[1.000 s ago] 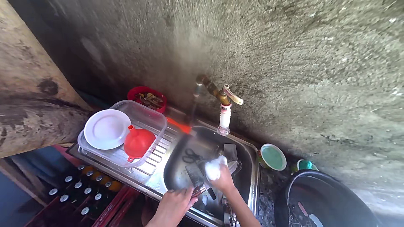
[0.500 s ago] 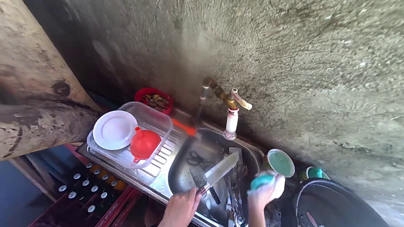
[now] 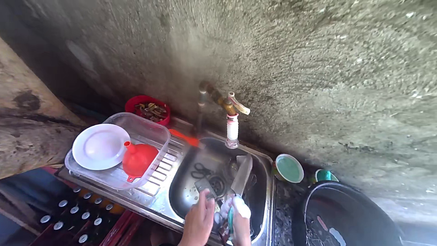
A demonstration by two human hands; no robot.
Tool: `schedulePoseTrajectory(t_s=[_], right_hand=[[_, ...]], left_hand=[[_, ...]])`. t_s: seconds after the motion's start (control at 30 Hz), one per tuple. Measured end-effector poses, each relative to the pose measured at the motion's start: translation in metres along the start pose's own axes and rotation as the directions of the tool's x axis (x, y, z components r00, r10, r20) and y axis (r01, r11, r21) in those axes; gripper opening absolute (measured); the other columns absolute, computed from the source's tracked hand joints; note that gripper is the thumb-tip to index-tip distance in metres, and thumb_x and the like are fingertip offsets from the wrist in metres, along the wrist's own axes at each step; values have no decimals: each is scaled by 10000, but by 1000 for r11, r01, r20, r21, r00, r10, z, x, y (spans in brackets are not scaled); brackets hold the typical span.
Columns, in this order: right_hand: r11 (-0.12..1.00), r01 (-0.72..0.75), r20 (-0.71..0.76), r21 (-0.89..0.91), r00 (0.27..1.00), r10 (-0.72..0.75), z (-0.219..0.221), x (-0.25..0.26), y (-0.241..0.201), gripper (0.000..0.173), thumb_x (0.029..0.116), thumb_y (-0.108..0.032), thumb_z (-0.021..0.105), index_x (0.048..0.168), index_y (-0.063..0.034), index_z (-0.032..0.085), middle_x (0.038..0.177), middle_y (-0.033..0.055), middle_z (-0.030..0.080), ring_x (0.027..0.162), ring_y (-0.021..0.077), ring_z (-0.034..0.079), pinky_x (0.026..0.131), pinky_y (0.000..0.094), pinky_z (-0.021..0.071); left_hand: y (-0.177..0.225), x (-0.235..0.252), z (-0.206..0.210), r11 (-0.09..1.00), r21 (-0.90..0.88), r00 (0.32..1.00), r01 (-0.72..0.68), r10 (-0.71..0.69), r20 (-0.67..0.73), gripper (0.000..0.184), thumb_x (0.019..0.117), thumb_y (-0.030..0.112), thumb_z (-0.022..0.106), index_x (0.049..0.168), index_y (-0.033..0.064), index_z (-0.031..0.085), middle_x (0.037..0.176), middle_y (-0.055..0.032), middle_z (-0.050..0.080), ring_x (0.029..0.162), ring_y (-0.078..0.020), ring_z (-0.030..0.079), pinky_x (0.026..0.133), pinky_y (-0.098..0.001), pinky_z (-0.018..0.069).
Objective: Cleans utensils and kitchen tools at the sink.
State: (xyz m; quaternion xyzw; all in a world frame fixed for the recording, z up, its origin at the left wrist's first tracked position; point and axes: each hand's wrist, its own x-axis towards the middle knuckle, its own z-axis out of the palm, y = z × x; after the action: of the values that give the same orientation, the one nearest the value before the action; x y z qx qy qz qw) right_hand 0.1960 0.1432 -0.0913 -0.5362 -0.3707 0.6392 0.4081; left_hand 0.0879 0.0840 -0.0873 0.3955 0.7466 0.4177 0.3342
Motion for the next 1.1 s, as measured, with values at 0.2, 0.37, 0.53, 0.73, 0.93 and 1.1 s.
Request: schedulePoseTrajectory(t_s=[0.2,0.37,0.53,0.73,0.93,1.1], right_hand=[[973,-19,-1,-231,1000,19,-4,7,20,427,1103,-229,328,845,-11,589,518,1,495,393,91,459,393,263,420],[973,-142,31,-181,988,150,-9,3,18,432,1128,-198,234,917,20,541,562,22,548,393,68,486,374,211,423],[968,-253,48,5,966,252,-36,6,7,681,1116,-395,101,1228,58,598,834,80,684,703,125,655,651,295,564],[813,-415,177,408,910,376,-62,3,9,882,979,-751,48,1317,-93,528,1071,111,706,945,215,701,770,387,600],[701,-518,233,490,853,468,-50,-10,14,582,1112,-422,148,1159,-32,577,954,153,734,849,250,741,711,391,632],[863,-447,527,236,805,273,-64,-9,25,524,879,-391,761,1201,-9,604,986,149,750,795,235,745,689,356,632]], left_hand=[[5,76,5,803,-477,911,357,-187,367,473,1071,327,523,1390,-23,546,1217,-167,674,1058,-204,674,945,-373,537],[20,97,6,811,-434,890,393,-216,402,245,987,121,676,1155,-57,660,1041,-143,701,908,-172,679,838,-342,568],[31,97,-6,767,-466,880,440,-265,394,228,979,75,673,1158,-62,637,1025,-137,681,871,-150,659,787,-309,561],[45,101,-17,694,-527,859,491,-287,423,269,997,66,639,1231,-51,578,1050,-128,669,868,-139,673,777,-286,574],[41,103,-11,705,-522,865,480,-282,415,250,1001,70,634,1217,-51,595,1025,-122,672,844,-133,668,757,-280,569],[20,108,-8,670,-524,844,526,-338,416,296,1006,74,629,1262,-56,556,1059,-140,654,854,-139,660,767,-275,566]])
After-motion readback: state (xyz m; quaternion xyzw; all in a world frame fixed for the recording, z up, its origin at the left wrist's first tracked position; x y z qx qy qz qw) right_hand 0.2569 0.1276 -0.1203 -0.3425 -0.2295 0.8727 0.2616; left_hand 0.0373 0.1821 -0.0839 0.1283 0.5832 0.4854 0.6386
